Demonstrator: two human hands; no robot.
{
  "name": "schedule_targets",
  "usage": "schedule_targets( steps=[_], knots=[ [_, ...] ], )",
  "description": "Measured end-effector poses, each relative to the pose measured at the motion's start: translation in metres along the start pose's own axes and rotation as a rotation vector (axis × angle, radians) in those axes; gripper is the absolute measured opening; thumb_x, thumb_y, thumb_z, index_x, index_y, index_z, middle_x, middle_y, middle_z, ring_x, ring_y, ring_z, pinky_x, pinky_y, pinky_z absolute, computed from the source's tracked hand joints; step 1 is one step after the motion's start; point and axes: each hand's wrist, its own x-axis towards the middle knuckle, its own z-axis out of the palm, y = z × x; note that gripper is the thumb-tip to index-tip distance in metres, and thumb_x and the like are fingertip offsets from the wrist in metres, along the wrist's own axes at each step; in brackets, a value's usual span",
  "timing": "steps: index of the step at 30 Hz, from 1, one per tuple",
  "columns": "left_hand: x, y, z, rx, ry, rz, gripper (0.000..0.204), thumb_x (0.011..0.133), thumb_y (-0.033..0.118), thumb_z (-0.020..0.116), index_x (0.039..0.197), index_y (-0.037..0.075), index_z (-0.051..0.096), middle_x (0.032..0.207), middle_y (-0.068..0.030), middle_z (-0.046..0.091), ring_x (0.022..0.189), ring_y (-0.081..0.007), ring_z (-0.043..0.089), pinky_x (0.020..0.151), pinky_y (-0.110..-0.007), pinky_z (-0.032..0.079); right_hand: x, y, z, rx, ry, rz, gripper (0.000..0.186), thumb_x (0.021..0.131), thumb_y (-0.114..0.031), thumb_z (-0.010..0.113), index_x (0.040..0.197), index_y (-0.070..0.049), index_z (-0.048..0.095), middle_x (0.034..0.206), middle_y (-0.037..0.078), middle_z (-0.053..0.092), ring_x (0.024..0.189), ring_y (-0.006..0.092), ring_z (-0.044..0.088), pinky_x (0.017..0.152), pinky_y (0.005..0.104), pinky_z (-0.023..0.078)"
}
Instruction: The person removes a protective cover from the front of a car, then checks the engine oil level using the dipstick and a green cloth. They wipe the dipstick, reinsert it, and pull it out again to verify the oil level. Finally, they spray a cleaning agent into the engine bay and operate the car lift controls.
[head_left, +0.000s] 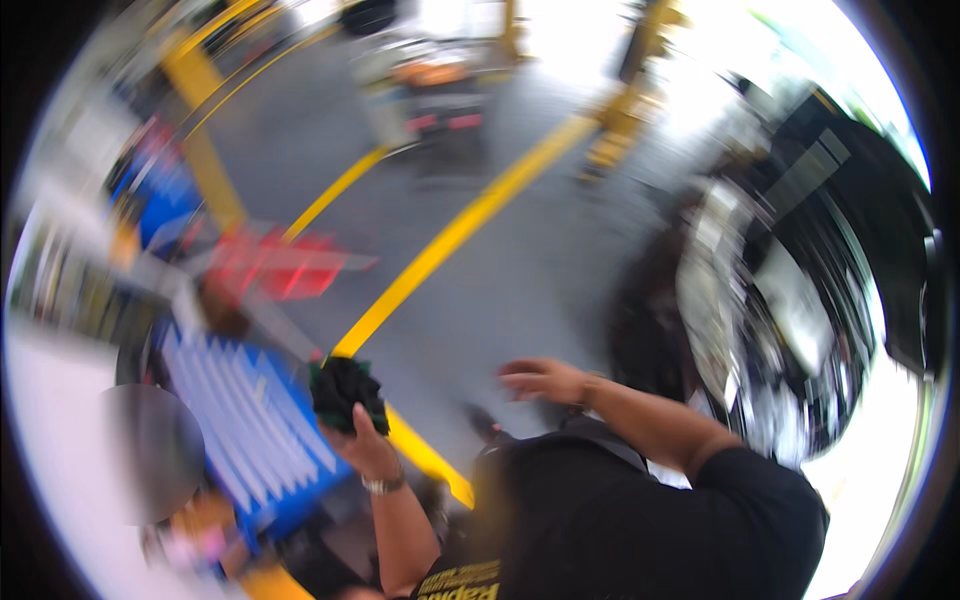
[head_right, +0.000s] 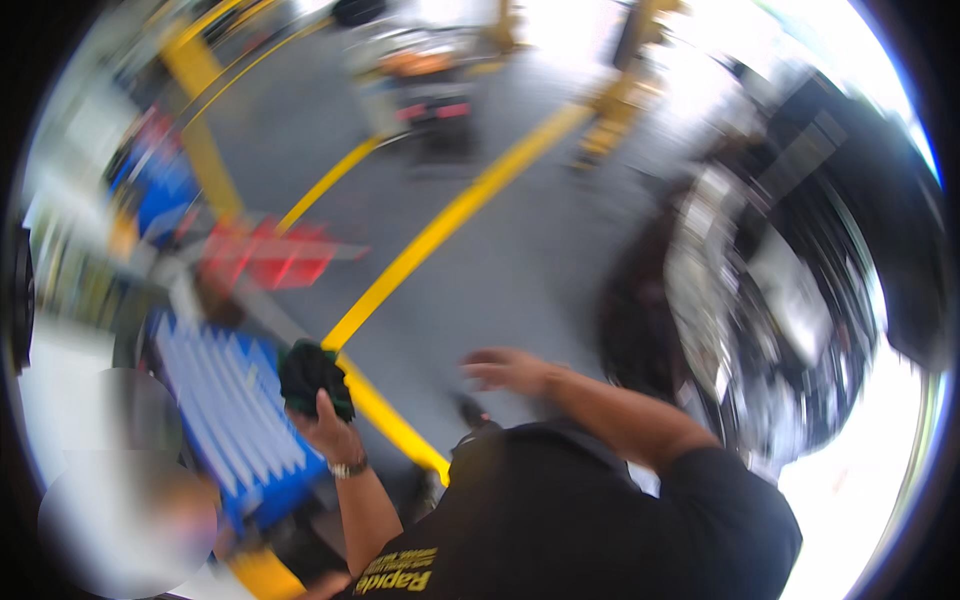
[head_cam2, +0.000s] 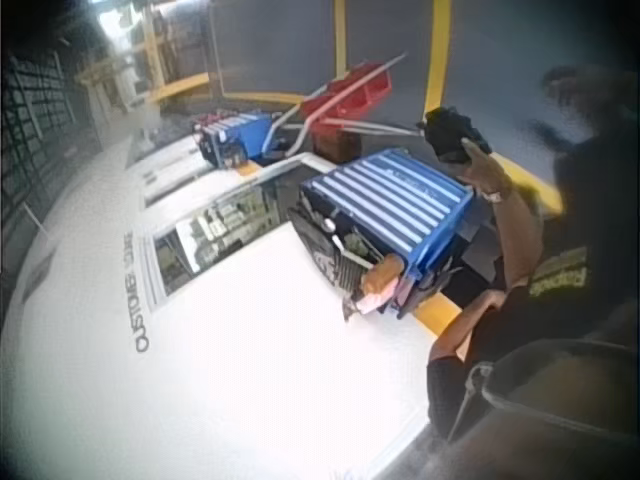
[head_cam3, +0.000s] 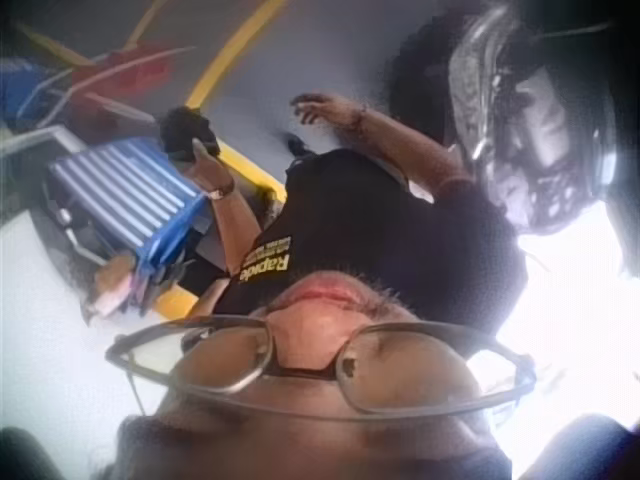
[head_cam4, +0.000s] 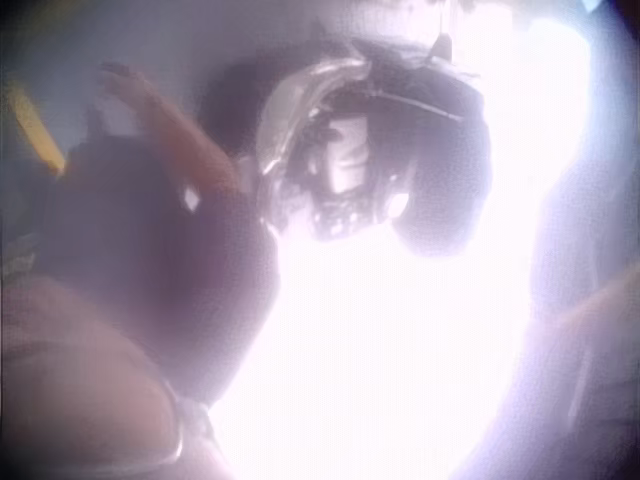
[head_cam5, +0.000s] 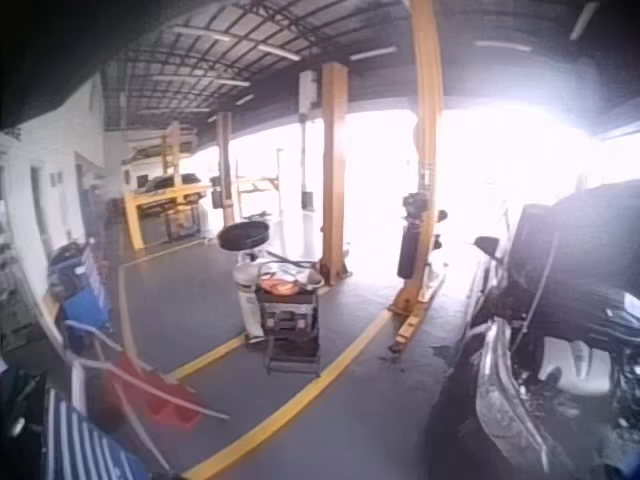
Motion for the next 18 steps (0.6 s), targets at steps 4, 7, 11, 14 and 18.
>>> schedule_targets(
  steps=[4, 7, 11, 14, 18],
  knots=[
    [-0.052, -0.009, 0.118, 0.440, -0.729, 0.214, 0.030, 0.087, 0.006, 0.059, 0.115, -0.005, 0.060, 0.115, -0.0185, 0.062, 0.106, -0.0282, 0.061, 0.089, -0.037, 0.049, -0.035, -0.033, 0.020, 0.421, 0.152, -0.246, 0.052, 0.102, -0.042, 0.044, 0.135, -0.003, 0.048, 0.120, 0.009, 0.059, 0.103, 0.0177, 0.059, 0.094, 0.0332, 0.049],
    [-0.101, -0.007, 0.195, 0.385, -1.090, 0.457, 0.024, 0.085, 0.013, 0.062, 0.103, -0.001, 0.068, 0.119, -0.0229, 0.060, 0.116, -0.0458, 0.054, 0.098, -0.053, 0.043, -0.071, 0.009, -0.011, 0.966, 0.301, -0.531, 0.043, 0.103, -0.036, 0.039, 0.127, -0.004, 0.054, 0.118, 0.008, 0.060, 0.103, 0.0181, 0.057, 0.092, 0.0352, 0.046],
    [-0.163, -0.004, 0.270, 0.262, -1.341, 0.653, 0.025, 0.091, 0.021, 0.060, 0.097, -0.002, 0.069, 0.115, -0.0225, 0.060, 0.111, -0.0403, 0.056, 0.096, -0.051, 0.043, -0.162, 0.059, -0.061, 1.206, 0.520, -0.785, 0.037, 0.102, -0.032, 0.039, 0.120, -0.006, 0.058, 0.117, 0.008, 0.063, 0.108, 0.0219, 0.057, 0.097, 0.0384, 0.042],
    [-0.236, -0.006, 0.335, -0.016, -1.782, 0.540, 0.028, 0.091, 0.026, 0.062, 0.093, -0.001, 0.070, 0.119, -0.0196, 0.061, 0.116, -0.0389, 0.055, 0.098, -0.048, 0.043, -0.232, 0.124, -0.099, 1.392, 0.544, -0.979, 0.036, 0.101, -0.032, 0.041, 0.125, -0.009, 0.056, 0.119, 0.008, 0.062, 0.117, 0.0226, 0.055, 0.098, 0.0403, 0.045],
    [-0.320, -0.038, 0.381, -0.061, -1.958, 0.442, 0.035, 0.091, 0.030, 0.060, 0.108, 0.001, 0.066, 0.125, -0.0181, 0.060, 0.123, -0.0341, 0.054, 0.104, -0.045, 0.041, -0.262, 0.182, -0.140, 1.477, 0.270, -1.255, 0.039, 0.100, -0.036, 0.045, 0.128, -0.010, 0.053, 0.125, 0.008, 0.058, 0.109, 0.0211, 0.060, 0.095, 0.0400, 0.049]
  ],
)
